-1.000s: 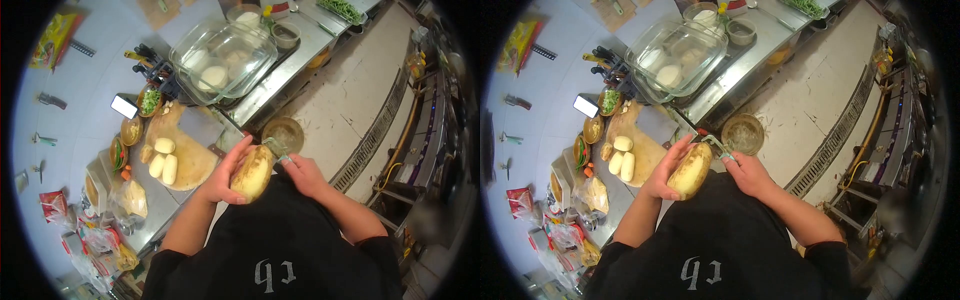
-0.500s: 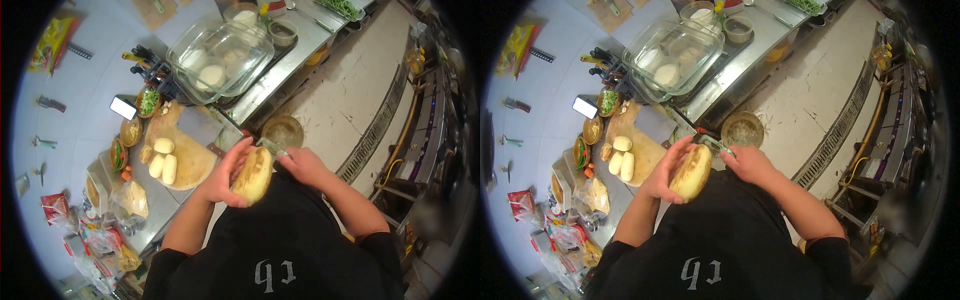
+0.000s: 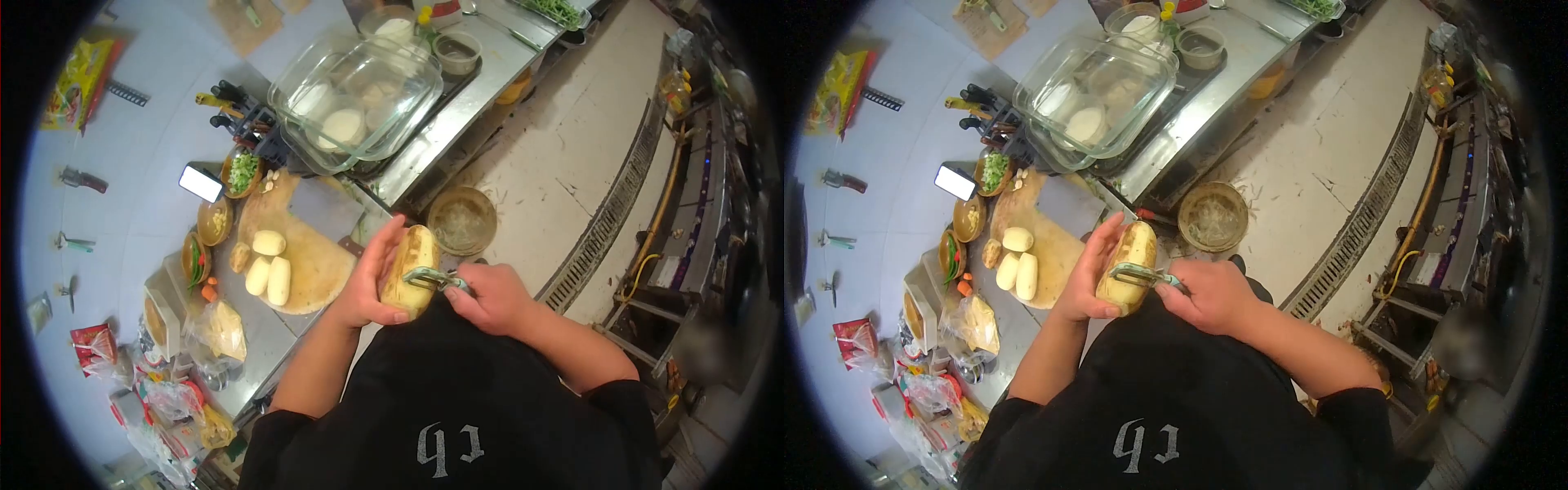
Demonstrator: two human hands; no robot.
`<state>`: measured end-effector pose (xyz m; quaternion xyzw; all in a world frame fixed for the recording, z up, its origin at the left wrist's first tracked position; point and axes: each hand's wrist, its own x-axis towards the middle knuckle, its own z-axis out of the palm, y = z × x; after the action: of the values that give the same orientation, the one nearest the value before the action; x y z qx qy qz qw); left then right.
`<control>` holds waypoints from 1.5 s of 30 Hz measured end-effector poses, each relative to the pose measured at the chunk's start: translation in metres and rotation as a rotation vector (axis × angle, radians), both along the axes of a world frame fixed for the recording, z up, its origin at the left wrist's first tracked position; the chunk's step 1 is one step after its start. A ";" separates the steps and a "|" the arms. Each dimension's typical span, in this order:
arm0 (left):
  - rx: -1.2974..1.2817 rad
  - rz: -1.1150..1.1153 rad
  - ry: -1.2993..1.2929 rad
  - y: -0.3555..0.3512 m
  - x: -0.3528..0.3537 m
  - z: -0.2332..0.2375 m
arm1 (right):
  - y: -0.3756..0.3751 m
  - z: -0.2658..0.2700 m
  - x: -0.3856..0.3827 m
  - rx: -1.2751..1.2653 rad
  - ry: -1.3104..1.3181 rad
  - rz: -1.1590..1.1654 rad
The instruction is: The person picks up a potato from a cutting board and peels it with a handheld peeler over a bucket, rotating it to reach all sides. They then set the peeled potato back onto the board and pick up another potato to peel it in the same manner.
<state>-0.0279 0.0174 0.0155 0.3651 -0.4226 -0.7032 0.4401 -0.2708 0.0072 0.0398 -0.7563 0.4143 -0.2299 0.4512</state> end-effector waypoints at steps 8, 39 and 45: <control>-0.012 -0.078 0.143 0.005 0.004 -0.001 | -0.018 -0.068 -0.006 0.408 0.158 -0.036; 0.243 0.042 0.277 0.015 -0.003 -0.010 | 0.008 -0.014 -0.001 0.283 -0.131 -0.172; 0.260 0.090 -0.039 0.017 -0.012 -0.002 | 0.015 0.006 0.003 -0.111 0.147 -0.039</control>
<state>-0.0394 0.0345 0.0135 0.4513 -0.3198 -0.7241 0.4120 -0.2681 0.0221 0.0453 -0.7867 0.4475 -0.2050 0.3725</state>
